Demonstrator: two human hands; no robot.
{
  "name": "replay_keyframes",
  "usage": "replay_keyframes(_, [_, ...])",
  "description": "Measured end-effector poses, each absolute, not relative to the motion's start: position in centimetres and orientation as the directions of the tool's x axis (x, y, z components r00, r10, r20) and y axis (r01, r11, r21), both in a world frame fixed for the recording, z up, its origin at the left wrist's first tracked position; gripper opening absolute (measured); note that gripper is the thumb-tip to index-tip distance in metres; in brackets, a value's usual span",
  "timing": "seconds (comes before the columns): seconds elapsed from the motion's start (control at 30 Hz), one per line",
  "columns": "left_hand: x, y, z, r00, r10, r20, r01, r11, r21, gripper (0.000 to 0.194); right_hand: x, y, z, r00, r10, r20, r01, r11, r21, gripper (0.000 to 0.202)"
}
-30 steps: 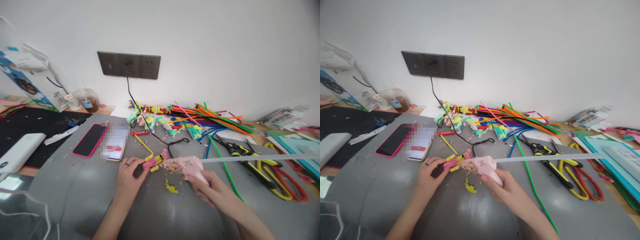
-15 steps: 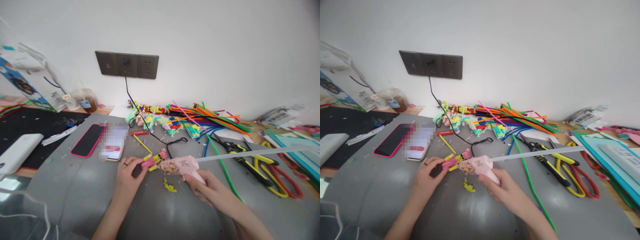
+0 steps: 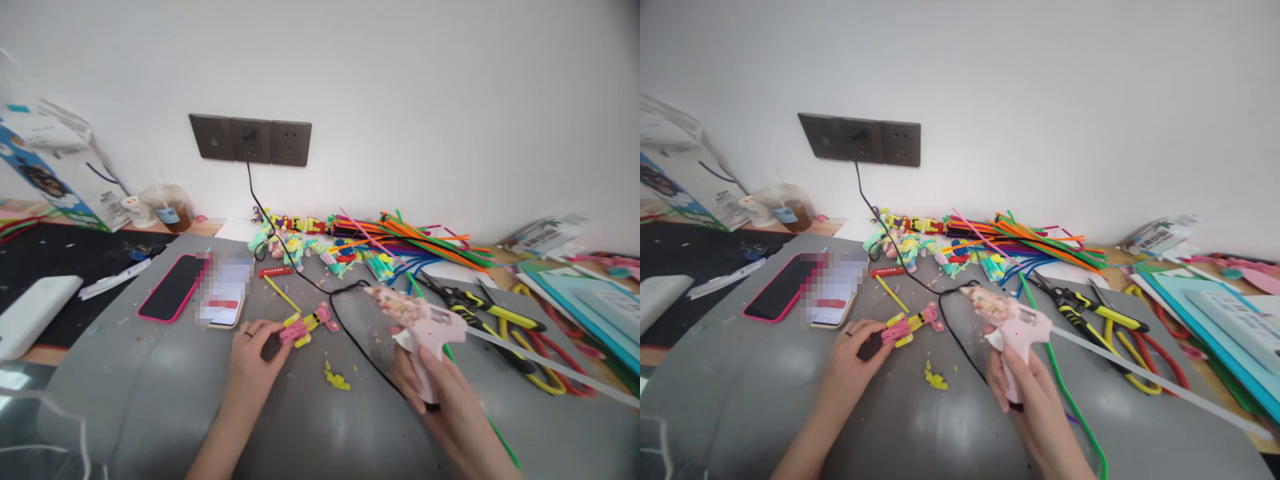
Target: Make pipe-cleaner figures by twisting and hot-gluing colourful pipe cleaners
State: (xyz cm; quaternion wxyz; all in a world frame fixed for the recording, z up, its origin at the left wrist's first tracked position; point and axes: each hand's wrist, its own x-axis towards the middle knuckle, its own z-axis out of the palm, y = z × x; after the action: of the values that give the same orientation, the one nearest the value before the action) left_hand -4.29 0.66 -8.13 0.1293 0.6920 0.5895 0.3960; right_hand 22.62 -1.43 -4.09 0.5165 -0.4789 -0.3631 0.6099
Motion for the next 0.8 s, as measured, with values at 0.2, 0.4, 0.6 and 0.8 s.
replay_keyframes(0.2, [-4.4,0.6,-8.0,-0.015,0.893,0.45,0.727,-0.299,0.618,0.008,23.1,-0.7,-4.2,-0.052,0.928,-0.369,-0.524,-0.34,-0.781,0.04])
replay_keyframes(0.4, [-4.6,0.5,-7.9,-0.029,0.852,0.522,0.732,-0.338,0.592,0.008,21.2,-0.4,-3.6,-0.089,0.899,-0.429,-0.673,-0.372,-0.64,0.042])
replay_keyframes(0.6, [-4.8,0.6,-8.3,-0.022,0.873,0.487,0.734,-0.316,0.601,0.009,21.4,-0.9,-4.3,-0.021,0.886,-0.464,-0.747,-0.322,-0.581,0.038])
replay_keyframes(0.8, [-4.7,0.6,-8.6,-0.022,0.877,0.48,0.741,-0.308,0.597,0.01,23.3,-2.3,-3.9,-0.015,0.86,-0.51,-0.571,-0.427,-0.702,0.049])
